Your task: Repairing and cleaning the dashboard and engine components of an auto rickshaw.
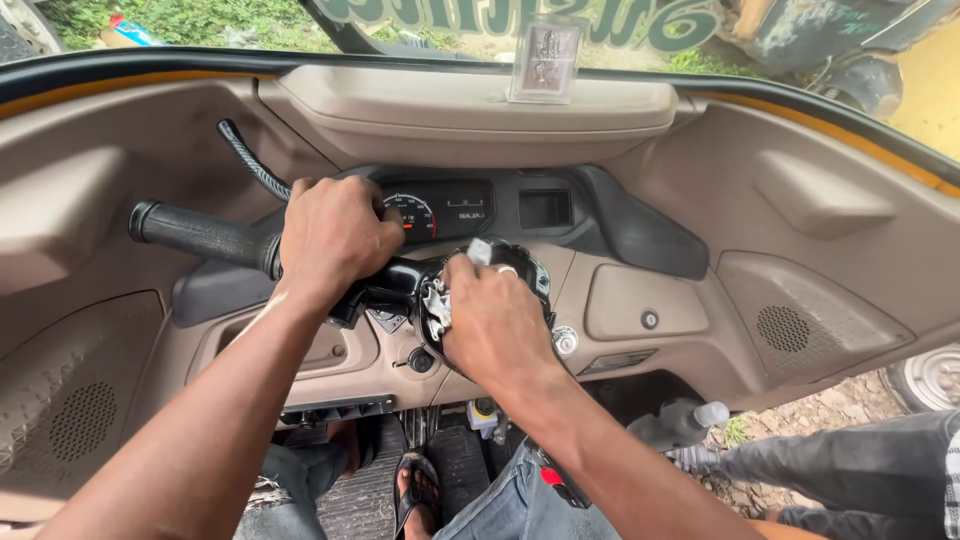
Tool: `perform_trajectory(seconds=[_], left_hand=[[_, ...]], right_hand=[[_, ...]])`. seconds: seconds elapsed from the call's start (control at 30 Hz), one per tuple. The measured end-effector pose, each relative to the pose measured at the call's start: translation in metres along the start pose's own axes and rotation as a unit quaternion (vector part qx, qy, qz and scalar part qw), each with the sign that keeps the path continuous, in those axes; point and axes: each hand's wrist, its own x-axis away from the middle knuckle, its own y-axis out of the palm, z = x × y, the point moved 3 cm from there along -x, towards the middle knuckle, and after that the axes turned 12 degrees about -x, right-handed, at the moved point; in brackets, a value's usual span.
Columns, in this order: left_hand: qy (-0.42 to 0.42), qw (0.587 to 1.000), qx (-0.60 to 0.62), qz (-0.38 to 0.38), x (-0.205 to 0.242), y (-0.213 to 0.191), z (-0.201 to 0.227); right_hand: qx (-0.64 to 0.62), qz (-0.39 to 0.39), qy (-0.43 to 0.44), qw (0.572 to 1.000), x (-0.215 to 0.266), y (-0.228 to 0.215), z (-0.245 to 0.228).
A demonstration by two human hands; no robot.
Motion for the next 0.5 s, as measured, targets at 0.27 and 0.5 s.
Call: perform_trajectory(seconds=[0.27,0.5], left_hand=[[0.021,1.000,-0.015,0.009,0.002,0.004,0.001],[0.010,0.999,-0.025,0.017,-0.007,0.000,0.004]], right_hand=[[-0.047,-0.052,0.052,0.996,-0.040,-0.017,0.022],[-0.026,-0.019,-0.019,0.999,-0.005,0.003,0.024]])
